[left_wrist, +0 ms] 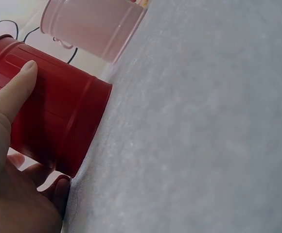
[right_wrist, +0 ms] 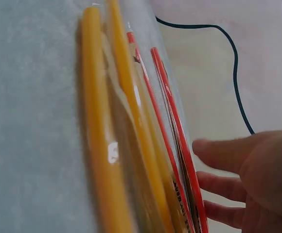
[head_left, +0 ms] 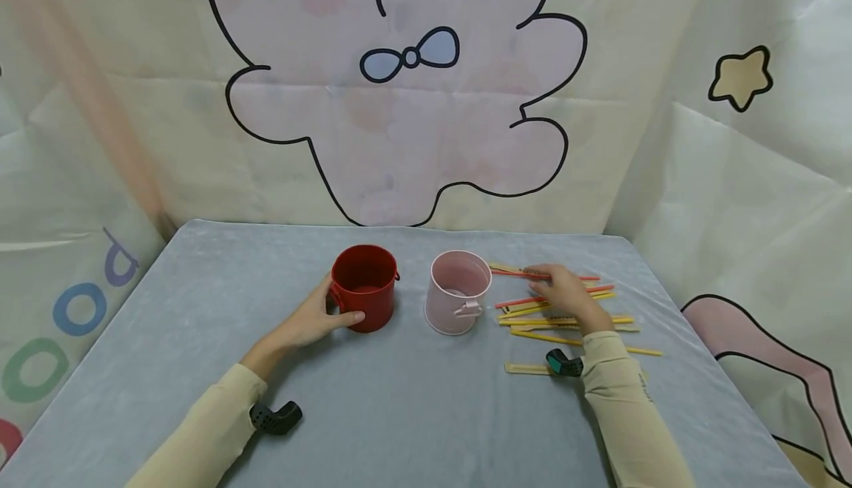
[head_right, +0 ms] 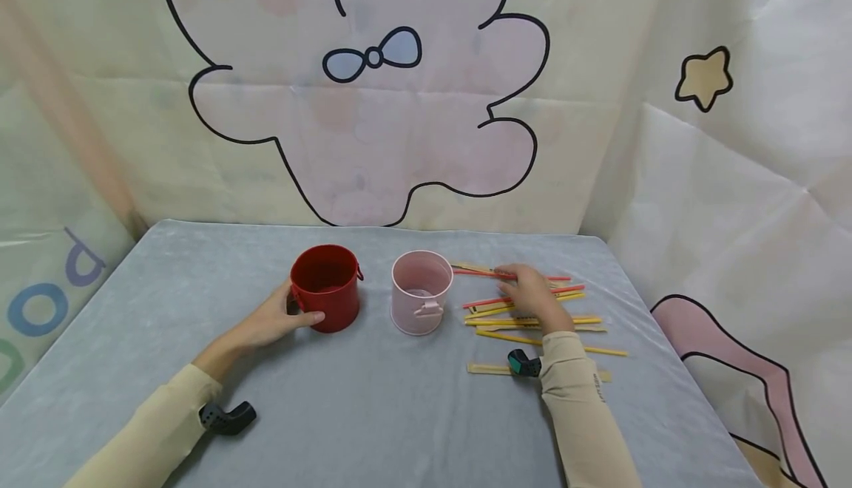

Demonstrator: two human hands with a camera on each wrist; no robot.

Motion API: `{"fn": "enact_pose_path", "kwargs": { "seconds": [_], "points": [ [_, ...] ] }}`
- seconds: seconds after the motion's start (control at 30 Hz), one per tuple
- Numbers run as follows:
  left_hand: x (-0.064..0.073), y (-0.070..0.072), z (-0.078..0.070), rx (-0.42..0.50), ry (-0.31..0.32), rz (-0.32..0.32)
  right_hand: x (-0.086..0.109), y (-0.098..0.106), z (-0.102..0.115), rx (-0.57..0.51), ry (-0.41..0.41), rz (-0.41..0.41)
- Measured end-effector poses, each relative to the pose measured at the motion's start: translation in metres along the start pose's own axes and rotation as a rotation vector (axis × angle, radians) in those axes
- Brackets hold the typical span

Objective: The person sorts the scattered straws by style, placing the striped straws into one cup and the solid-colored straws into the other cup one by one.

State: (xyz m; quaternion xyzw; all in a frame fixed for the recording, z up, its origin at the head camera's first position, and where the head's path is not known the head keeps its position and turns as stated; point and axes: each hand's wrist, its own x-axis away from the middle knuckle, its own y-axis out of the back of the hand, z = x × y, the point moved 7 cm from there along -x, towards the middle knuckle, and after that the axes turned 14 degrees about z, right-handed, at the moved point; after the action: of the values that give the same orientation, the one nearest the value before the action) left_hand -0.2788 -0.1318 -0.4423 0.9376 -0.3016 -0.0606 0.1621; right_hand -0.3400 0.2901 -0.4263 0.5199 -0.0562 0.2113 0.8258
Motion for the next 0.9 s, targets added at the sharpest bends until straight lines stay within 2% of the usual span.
{"fn": "enact_pose_path", "kwargs": {
  "seconds": [0.13, 0.27, 0.43, 0.67, 0.8, 0.9],
  "points": [
    [0.000, 0.000, 0.000, 0.003, -0.010, 0.004, 0.001, 0.001, -0.001, 0.043, -0.045, -0.019],
    [-0.001, 0.000, 0.000, 0.002, -0.006, 0.005, 0.003, 0.002, -0.003, 0.025, -0.076, -0.034],
    [-0.002, -0.001, 0.000, 0.024, -0.006, 0.008, 0.004, 0.001, -0.003, 0.005, -0.072, -0.058],
    [-0.002, 0.000, 0.003, 0.049, -0.006, 0.011, 0.001, 0.001, -0.002, 0.031, -0.084, -0.071],
    [-0.001, 0.001, 0.003, 0.023, -0.004, 0.011, 0.004, 0.005, 0.001, 0.018, -0.098, -0.078],
    [0.000, 0.001, 0.003, 0.008, 0.005, 0.011, 0.008, 0.011, 0.005, 0.018, -0.087, -0.118]
  ]
}}
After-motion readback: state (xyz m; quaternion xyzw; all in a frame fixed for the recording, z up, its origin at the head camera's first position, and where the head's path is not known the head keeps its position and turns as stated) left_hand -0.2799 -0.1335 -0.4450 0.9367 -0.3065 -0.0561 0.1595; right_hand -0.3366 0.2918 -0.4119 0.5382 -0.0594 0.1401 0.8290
